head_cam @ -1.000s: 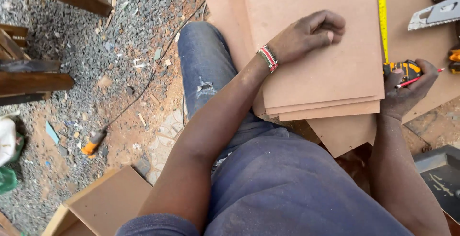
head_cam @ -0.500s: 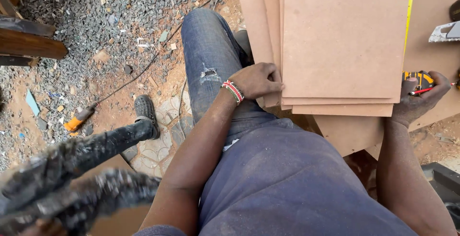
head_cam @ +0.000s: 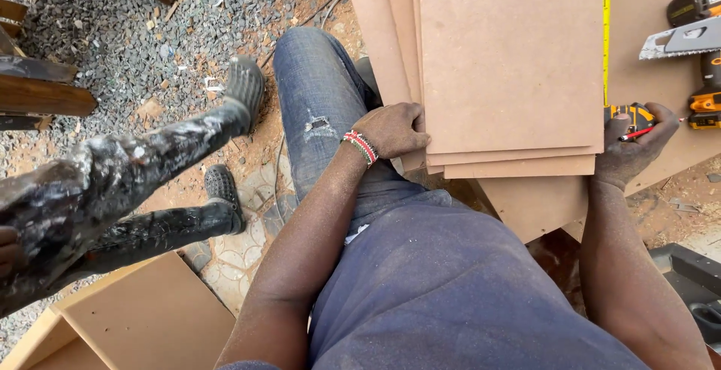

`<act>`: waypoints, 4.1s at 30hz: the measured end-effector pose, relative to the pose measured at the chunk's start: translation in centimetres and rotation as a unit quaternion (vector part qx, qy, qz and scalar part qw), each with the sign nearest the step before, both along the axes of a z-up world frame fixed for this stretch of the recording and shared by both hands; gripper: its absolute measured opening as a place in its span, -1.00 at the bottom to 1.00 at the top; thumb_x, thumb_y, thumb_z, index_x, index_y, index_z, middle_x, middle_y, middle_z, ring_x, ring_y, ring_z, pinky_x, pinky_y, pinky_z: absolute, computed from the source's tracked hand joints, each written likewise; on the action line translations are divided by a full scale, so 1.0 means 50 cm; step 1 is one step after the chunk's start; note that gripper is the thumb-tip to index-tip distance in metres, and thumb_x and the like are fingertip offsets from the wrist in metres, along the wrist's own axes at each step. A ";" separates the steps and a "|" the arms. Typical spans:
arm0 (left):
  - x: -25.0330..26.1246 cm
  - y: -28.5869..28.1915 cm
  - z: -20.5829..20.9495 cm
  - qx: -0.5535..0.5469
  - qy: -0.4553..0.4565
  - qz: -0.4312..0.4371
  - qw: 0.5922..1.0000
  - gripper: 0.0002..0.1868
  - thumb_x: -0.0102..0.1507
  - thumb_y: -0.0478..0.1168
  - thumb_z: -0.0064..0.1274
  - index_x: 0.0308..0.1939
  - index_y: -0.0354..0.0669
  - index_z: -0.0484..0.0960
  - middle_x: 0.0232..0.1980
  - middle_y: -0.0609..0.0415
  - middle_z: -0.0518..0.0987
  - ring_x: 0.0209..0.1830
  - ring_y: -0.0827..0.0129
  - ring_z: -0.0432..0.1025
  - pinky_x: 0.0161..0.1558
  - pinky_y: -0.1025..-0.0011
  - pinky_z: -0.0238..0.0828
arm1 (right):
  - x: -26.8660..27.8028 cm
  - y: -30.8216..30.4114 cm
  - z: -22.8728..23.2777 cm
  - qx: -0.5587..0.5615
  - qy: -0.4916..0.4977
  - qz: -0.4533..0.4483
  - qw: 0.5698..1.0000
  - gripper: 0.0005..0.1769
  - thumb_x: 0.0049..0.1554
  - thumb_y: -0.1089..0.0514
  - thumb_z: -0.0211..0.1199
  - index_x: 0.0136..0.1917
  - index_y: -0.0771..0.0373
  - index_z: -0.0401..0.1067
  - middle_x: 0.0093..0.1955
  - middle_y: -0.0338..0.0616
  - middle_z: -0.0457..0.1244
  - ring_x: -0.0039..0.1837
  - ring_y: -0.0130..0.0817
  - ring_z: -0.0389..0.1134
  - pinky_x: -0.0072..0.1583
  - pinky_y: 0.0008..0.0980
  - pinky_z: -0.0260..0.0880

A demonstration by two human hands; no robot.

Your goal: Measuring and marking wood panels using a tape measure and pencil in preparation for cutting

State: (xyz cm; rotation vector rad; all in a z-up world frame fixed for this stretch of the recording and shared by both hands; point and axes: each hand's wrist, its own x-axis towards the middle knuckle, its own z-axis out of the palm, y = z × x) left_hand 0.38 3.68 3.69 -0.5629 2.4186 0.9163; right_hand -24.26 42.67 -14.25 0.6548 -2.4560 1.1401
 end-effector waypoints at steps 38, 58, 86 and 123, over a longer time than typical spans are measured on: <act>-1.286 0.487 -0.271 -0.073 0.286 -0.179 0.939 -0.34 0.47 0.09 0.09 0.61 -0.07 0.55 0.84 -0.28 0.29 0.91 -0.23 0.15 0.86 -0.06 0.12 | -0.027 0.002 0.008 -0.008 -0.090 -0.094 0.991 -0.28 0.19 -0.10 0.58 0.49 0.25 0.49 0.28 0.08 0.40 0.30 0.16 0.48 0.34 0.05 0.53; -1.625 0.474 -0.350 -0.373 0.313 -0.284 0.826 0.74 -0.07 1.16 0.31 0.64 -0.21 0.44 0.57 -0.47 0.35 0.47 -0.51 0.26 0.23 -0.23 0.30 | -0.016 0.011 -0.014 0.039 -0.206 -0.081 0.974 -0.26 0.15 -0.08 0.57 0.50 0.16 0.42 0.35 -0.02 0.39 0.31 -0.01 0.45 0.31 0.01 0.53; -1.372 0.244 -0.163 -0.199 0.289 -0.287 0.892 -0.58 0.46 -0.06 0.08 0.38 0.19 0.81 0.46 -0.14 0.71 0.58 -0.01 0.51 0.75 -0.26 -0.03 | -0.027 0.005 -0.006 0.038 -0.145 -0.077 0.986 -0.29 0.13 -0.03 0.56 0.46 0.19 0.44 0.36 -0.02 0.40 0.32 0.05 0.42 0.37 0.00 0.48; -0.052 0.065 -0.007 -0.077 0.098 0.082 0.989 -0.13 0.58 -0.07 -0.14 0.84 -0.54 -0.02 0.20 -0.47 0.80 0.03 -0.28 0.78 0.07 -0.04 0.77 | 0.043 0.090 0.243 -0.129 -0.116 0.069 0.982 -0.44 0.44 0.52 0.55 0.51 0.37 0.28 0.44 0.15 0.20 0.41 0.05 0.29 0.54 0.05 0.41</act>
